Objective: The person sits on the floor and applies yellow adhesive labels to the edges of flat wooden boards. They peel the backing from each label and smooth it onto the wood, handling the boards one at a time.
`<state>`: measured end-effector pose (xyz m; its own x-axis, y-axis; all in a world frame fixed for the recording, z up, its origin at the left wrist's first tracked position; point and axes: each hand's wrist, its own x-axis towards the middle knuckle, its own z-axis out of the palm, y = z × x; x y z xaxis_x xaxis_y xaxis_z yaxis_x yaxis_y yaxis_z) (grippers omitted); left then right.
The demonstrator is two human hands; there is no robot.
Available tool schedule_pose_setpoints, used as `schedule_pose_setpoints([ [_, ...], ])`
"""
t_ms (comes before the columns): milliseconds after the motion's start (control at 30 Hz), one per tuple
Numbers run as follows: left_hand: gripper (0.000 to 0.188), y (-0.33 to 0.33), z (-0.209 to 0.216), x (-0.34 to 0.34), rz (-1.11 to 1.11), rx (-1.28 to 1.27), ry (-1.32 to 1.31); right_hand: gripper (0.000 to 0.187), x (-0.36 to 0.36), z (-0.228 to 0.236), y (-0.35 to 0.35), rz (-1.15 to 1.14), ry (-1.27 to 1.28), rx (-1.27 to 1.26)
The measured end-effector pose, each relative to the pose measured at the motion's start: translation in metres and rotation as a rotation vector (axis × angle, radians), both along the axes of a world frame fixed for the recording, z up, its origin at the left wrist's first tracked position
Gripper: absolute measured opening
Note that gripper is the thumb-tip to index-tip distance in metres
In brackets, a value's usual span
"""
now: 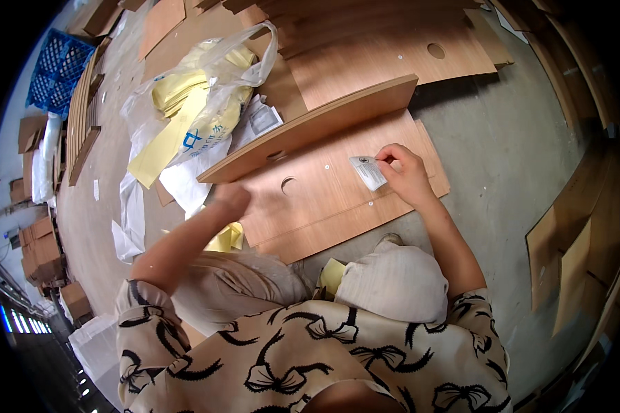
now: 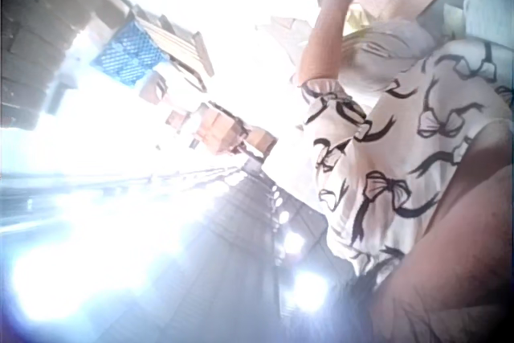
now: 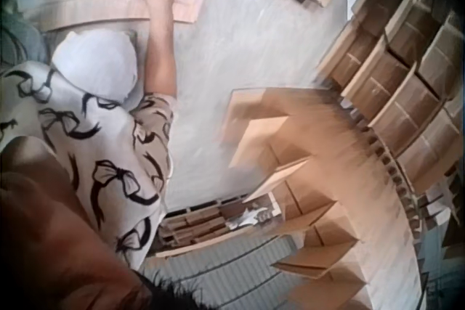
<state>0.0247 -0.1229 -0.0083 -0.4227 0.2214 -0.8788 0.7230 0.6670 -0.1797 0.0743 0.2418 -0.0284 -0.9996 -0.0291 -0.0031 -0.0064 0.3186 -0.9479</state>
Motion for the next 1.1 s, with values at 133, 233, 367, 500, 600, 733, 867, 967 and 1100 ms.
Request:
schedule_pose_setpoints([
  [133, 0.035, 0.152, 0.000, 0.015, 0.603, 1.355, 0.270, 0.012, -0.007, -0.003, 0.004, 0.175, 0.327, 0.370],
  [233, 0.021, 0.198, -0.025, 0.015, 0.559, 1.445, 0.499, 0.012, -0.011, -0.005, 0.008, 0.217, 0.357, 0.437],
  [367, 0.013, 0.227, -0.055, 0.004, 0.732, 1.422, 0.532, 0.015, -0.026, -0.001, 0.021, -0.013, 0.519, 0.565],
  [500, 0.017, 0.242, -0.078, -0.021, 1.143, 1.324, 0.500, 0.014, -0.033, -0.024, 0.035, -0.260, 0.465, 0.502],
  [600, 0.019, 0.247, -0.091, -0.036, 1.309, 1.344, 0.413, 0.008, -0.036, -0.050, 0.034, -0.021, 0.249, 0.327],
  [733, 0.023, 0.251, -0.098, -0.047, 1.317, 1.290, 0.409, 0.007, -0.057, -0.072, 0.031, 0.008, 0.207, 0.301],
  [867, 0.024, 0.250, -0.110, -0.052, 1.321, 1.274, 0.443, 0.010, -0.086, -0.080, 0.035, 0.071, 0.022, 0.370],
  [967, 0.023, 0.253, -0.106, -0.053, 1.343, 1.298, 0.457, 0.012, -0.104, -0.087, 0.041, 0.107, -0.114, 0.487],
  [1100, 0.021, 0.260, -0.096, -0.052, 1.611, 1.347, 0.316, 0.018, -0.122, -0.079, 0.048, 0.097, -0.218, 0.586],
])
